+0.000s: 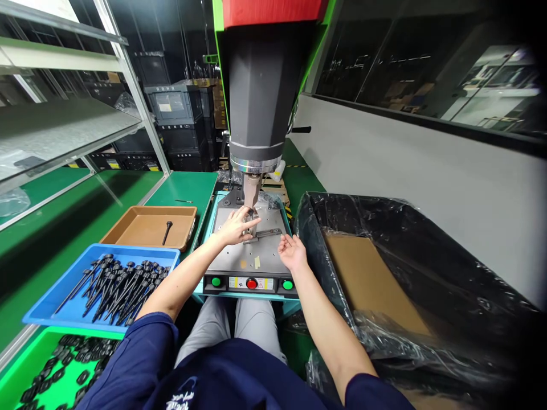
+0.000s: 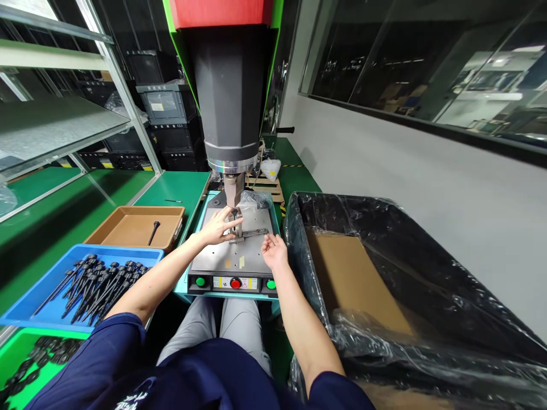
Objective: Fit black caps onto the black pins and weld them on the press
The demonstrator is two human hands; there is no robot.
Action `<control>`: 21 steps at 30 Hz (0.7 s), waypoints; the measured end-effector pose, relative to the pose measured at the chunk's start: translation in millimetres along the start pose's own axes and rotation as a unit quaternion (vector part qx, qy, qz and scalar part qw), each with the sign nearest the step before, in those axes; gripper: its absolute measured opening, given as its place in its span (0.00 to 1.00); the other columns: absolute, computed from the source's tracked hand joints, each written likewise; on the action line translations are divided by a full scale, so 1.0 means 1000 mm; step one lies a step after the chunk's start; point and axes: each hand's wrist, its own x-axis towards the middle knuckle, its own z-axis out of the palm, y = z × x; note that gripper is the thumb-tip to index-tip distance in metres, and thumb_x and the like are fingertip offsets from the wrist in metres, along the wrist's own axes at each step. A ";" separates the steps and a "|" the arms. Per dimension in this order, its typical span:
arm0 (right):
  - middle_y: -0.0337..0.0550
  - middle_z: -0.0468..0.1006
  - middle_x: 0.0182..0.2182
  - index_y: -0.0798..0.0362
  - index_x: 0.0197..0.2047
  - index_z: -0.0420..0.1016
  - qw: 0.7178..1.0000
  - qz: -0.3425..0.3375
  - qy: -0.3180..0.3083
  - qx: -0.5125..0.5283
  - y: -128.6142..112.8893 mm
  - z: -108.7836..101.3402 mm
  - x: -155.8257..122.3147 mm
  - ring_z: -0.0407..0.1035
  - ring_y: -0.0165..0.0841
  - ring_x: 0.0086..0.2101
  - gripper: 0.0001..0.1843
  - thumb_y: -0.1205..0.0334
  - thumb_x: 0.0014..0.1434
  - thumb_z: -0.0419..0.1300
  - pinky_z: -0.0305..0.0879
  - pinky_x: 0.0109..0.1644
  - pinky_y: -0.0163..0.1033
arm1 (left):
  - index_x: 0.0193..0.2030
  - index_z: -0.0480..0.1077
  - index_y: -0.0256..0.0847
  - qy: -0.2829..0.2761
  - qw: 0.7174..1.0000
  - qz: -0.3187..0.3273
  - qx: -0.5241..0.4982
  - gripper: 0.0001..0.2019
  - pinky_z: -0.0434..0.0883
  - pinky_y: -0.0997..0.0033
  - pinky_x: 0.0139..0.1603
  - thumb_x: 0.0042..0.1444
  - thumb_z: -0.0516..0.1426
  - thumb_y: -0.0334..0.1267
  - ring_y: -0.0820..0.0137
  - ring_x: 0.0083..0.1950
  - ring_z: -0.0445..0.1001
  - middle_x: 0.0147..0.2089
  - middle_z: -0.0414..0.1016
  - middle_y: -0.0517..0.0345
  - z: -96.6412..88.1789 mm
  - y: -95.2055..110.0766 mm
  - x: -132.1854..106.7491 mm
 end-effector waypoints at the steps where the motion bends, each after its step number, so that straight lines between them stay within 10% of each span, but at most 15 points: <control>1: 0.40 0.75 0.29 0.53 0.40 0.68 1.000 -0.001 -0.003 0.001 0.000 -0.002 -0.004 0.67 0.27 0.23 0.09 0.58 0.67 0.50 0.66 0.22 0.29 | 0.70 0.58 0.52 0.001 1.000 0.000 -0.003 0.34 0.52 0.34 0.66 0.58 0.61 0.46 0.41 0.74 0.44 0.74 0.43 0.38 -0.002 0.001 -0.002; 10: 0.36 0.75 0.25 0.53 0.42 0.71 0.975 -0.151 0.034 -0.161 0.018 -0.051 -0.029 0.65 0.26 0.21 0.12 0.62 0.54 0.62 0.60 0.22 0.29 | 0.68 0.59 0.47 0.113 0.989 -0.026 -0.087 0.30 0.56 0.41 0.69 0.60 0.59 0.44 0.49 0.75 0.44 0.76 0.38 0.42 -0.014 0.025 -0.062; 16: 0.50 0.76 0.43 0.55 0.49 0.72 0.782 -0.363 0.127 -0.490 0.036 -0.119 -0.041 0.71 0.39 0.42 0.22 0.53 0.53 0.61 0.68 0.47 0.44 | 0.66 0.60 0.42 0.226 0.913 -0.296 -0.168 0.27 0.63 0.51 0.68 0.61 0.55 0.43 0.57 0.70 0.60 0.69 0.59 0.43 0.033 0.041 -0.151; 21: 0.60 0.66 0.58 0.56 0.61 0.64 0.669 -0.357 0.111 -0.642 0.047 -0.152 -0.046 0.59 0.51 0.60 0.34 0.48 0.54 0.58 0.55 0.63 0.56 | 0.67 0.58 0.38 0.179 0.829 -0.481 -0.220 0.35 0.63 0.48 0.67 0.54 0.61 0.44 0.52 0.68 0.62 0.66 0.62 0.39 0.096 0.037 -0.199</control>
